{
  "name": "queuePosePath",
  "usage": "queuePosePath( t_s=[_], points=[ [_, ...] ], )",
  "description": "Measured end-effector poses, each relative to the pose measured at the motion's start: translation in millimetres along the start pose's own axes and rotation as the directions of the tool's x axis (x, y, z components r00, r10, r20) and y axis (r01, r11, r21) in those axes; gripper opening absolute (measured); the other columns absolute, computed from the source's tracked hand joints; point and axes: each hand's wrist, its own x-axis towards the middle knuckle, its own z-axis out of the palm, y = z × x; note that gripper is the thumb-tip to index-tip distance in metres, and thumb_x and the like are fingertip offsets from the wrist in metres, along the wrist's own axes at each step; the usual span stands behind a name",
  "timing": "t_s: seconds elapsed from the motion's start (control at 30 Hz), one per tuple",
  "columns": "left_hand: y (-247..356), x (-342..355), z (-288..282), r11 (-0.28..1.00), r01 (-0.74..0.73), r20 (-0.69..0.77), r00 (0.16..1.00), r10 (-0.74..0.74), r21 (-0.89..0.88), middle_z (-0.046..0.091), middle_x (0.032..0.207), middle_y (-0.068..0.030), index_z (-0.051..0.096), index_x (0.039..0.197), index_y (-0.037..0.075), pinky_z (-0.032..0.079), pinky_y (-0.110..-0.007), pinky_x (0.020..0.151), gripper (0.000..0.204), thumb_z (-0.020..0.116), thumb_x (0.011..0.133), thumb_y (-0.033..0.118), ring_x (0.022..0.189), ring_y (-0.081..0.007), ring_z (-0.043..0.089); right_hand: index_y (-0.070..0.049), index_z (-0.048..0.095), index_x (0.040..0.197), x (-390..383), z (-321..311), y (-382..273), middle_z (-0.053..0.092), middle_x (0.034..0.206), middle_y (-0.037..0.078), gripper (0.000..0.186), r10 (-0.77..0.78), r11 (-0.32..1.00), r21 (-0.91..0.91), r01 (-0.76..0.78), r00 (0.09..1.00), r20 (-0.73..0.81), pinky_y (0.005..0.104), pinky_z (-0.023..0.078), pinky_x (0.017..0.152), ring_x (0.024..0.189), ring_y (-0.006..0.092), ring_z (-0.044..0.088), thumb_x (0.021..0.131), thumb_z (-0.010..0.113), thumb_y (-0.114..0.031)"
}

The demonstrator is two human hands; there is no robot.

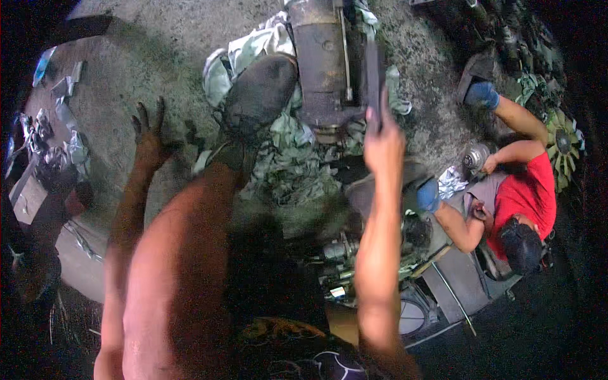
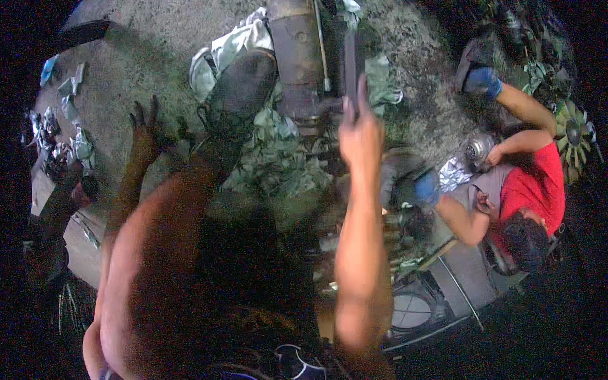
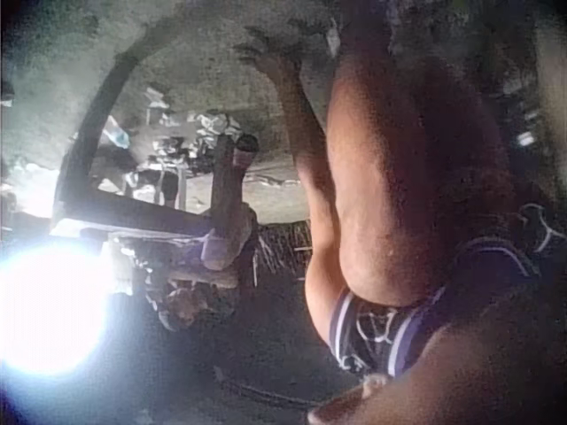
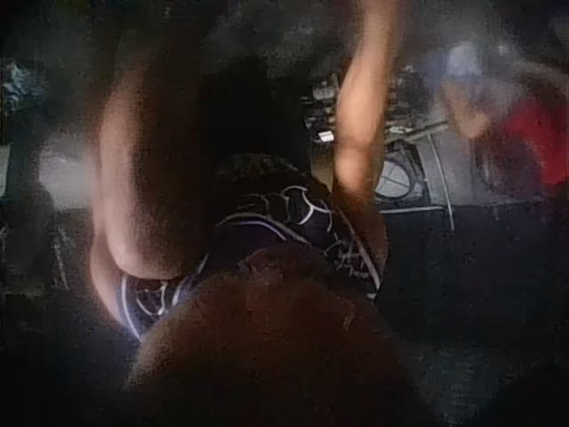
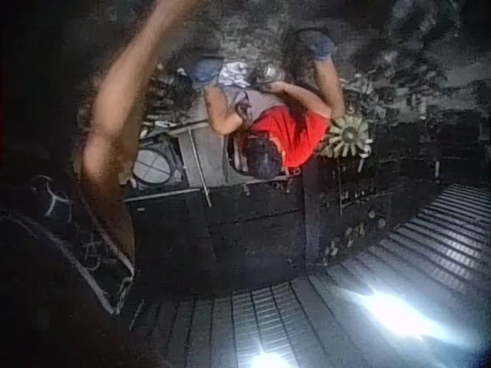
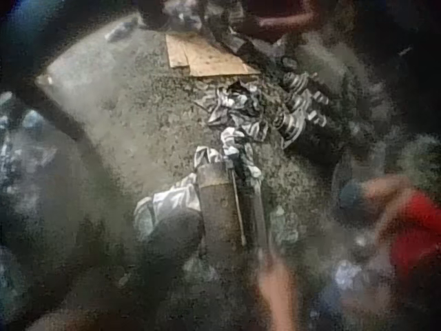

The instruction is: The person wipes an automotive starter motor with a cloth and scrubs it with a brush.

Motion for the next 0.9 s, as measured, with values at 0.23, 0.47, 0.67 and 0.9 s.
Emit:
queuePosePath(
  t_s=[0.23,0.47,0.67,0.9],
  points=[
    [-13,-12,-6,0.984,0.075,-0.007,0.997,-0.077,-0.159,0.001,0.146,-0.0329,0.010,0.147,0.022,0.005,-0.056,0.110,0.109,0.081,0.064,0.026,0.137,-0.0448,-0.001,-0.010,0.037,0.139,-117,-34,22,0.051,0.130,0.017,0.045,-0.040,0.952,0.306,0.028,0.999,0.033,0.0328,0.041,0.095,0.115,0.0229,0.053,0.094,0.044,-0.015],
    [-2,-3,-7,0.973,0.019,-0.059,0.998,-0.034,-0.230,0.000,0.145,-0.0352,0.010,0.147,0.023,0.005,-0.058,0.109,0.107,0.079,0.066,0.027,0.137,-0.0458,0.001,-0.020,0.039,0.138,-36,-29,-6,0.062,0.095,0.027,0.046,0.148,0.969,0.195,-0.153,0.988,0.039,0.0364,0.048,0.083,0.078,0.0329,0.064,0.093,0.047,-0.024],
    [-13,-10,-9,0.985,0.054,-0.068,0.996,-0.065,-0.163,0.001,0.144,-0.0356,0.009,0.147,0.023,0.003,-0.058,0.109,0.105,0.078,0.068,0.027,0.136,-0.0463,0.001,-0.001,0.034,0.138,-155,-48,6,0.044,0.134,0.023,0.048,0.053,0.989,0.132,-0.068,0.992,0.115,0.0341,0.037,0.098,0.121,0.0255,0.048,0.096,0.043,-0.022],
    [-11,-3,-4,0.979,-0.007,-0.122,0.992,-0.018,-0.206,0.001,0.144,-0.0365,0.009,0.147,0.023,0.002,-0.056,0.109,0.108,0.080,0.066,0.022,0.136,-0.0464,0.001,-0.018,0.034,0.140,-28,-19,-10,0.063,0.092,0.025,0.049,-0.200,0.976,0.072,0.205,0.977,-0.067,0.0431,0.049,0.062,0.076,0.0364,0.064,0.093,0.047,-0.016]
  ],
)
